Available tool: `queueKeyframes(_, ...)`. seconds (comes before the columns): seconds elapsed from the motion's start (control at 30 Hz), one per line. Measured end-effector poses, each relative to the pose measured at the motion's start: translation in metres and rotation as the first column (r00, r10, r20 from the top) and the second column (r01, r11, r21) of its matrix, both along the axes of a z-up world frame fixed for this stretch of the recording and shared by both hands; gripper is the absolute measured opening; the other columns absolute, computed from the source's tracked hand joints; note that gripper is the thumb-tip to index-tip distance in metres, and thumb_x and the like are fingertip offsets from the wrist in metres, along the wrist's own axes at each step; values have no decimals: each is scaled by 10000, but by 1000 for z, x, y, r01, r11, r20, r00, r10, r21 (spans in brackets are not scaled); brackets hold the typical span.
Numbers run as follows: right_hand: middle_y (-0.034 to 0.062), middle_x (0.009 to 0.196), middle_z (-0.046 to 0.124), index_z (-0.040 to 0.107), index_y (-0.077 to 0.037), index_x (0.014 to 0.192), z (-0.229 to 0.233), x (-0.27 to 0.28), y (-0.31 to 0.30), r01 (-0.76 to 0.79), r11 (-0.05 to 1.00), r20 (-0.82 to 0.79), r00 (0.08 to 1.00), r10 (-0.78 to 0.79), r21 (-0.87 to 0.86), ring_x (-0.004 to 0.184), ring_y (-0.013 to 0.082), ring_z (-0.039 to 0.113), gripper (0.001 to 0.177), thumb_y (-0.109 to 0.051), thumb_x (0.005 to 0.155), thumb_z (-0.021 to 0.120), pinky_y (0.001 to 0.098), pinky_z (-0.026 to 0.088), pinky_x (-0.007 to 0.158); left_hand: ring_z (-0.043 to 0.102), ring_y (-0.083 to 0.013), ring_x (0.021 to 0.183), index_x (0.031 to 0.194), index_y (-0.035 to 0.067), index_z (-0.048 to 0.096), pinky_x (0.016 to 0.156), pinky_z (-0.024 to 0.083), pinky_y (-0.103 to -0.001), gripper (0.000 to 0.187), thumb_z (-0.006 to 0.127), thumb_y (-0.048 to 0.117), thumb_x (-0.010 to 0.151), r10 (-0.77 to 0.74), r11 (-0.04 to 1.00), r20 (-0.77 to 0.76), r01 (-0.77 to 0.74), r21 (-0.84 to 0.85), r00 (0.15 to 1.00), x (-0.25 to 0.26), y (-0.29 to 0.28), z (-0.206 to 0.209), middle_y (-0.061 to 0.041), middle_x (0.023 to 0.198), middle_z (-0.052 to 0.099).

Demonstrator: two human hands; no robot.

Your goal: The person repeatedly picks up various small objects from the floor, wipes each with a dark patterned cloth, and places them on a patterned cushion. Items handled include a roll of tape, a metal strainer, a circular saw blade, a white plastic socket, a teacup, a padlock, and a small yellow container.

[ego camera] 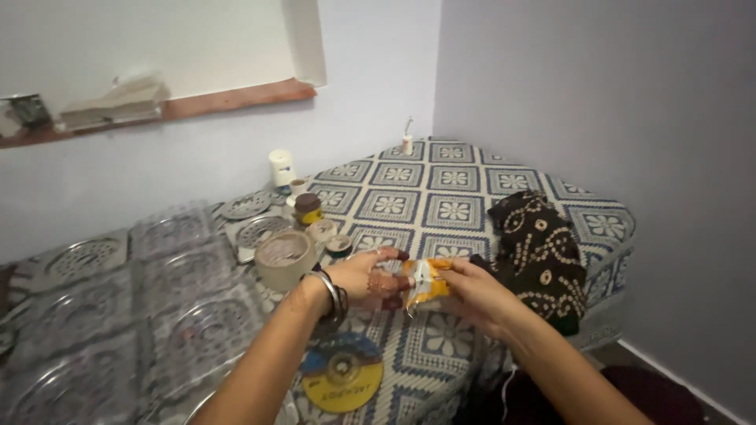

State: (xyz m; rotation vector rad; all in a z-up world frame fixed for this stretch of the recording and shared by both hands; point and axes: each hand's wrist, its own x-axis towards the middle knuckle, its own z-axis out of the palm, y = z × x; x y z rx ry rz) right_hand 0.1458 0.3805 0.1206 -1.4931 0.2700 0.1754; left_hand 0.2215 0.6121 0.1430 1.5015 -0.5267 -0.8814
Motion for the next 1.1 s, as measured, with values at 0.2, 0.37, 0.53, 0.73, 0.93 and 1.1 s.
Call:
queueKeyframes(0.2,138,953,692,602,-93,1278,-16,-3,23,-55,990,-66,997,47,-128,756,218,655,306,-186,986,613,337,527,641,661,-159,803,1397,12,514,671,551,-290,606,793,172,883,27,987,116,-45,153,993,-15,18,-34,-157,998,731)
queueKeyframes(0.37,130,979,721,635,-26,1273,-19,-7,27,-41,987,38,998,47,-152,775,175,710,335,-172,974,592,304,600,663,687,-141,805,1355,21,532,687,580,-272,606,804,166,834,125,989,-11,-124,74,992,-12,10,-58,-107,986,726)
queueKeyframes(0.53,131,975,758,646,-45,1273,-23,-10,25,9,938,199,978,64,-345,769,152,708,356,-161,937,627,273,576,655,666,-129,766,1379,69,548,652,537,-246,700,850,273,782,172,941,130,-202,272,976,-18,9,-52,-98,946,726)
queueKeyframes(0.73,118,894,789,645,-53,1282,-32,-13,26,4,915,315,940,134,-402,733,120,683,364,-172,937,635,244,540,636,688,-206,952,1415,71,558,802,560,-309,833,860,424,724,40,854,417,-247,457,908,-15,12,-40,-124,1230,713)
queueKeyframes(0.93,129,892,779,624,-86,1328,-21,-21,31,-12,917,254,959,123,-399,729,136,681,388,-183,952,619,266,534,634,651,-248,1210,1418,-18,547,1022,507,-309,884,871,437,732,32,871,516,-277,406,856,-1,14,-56,-183,1374,642)
queueKeyframes(1.1,124,930,800,614,-115,1354,-23,-23,30,1,904,258,959,120,-428,769,150,706,420,-199,943,635,279,544,662,727,-263,1085,1297,-32,636,946,565,-345,746,843,369,704,20,838,543,-310,449,840,8,9,-60,-180,1191,756)
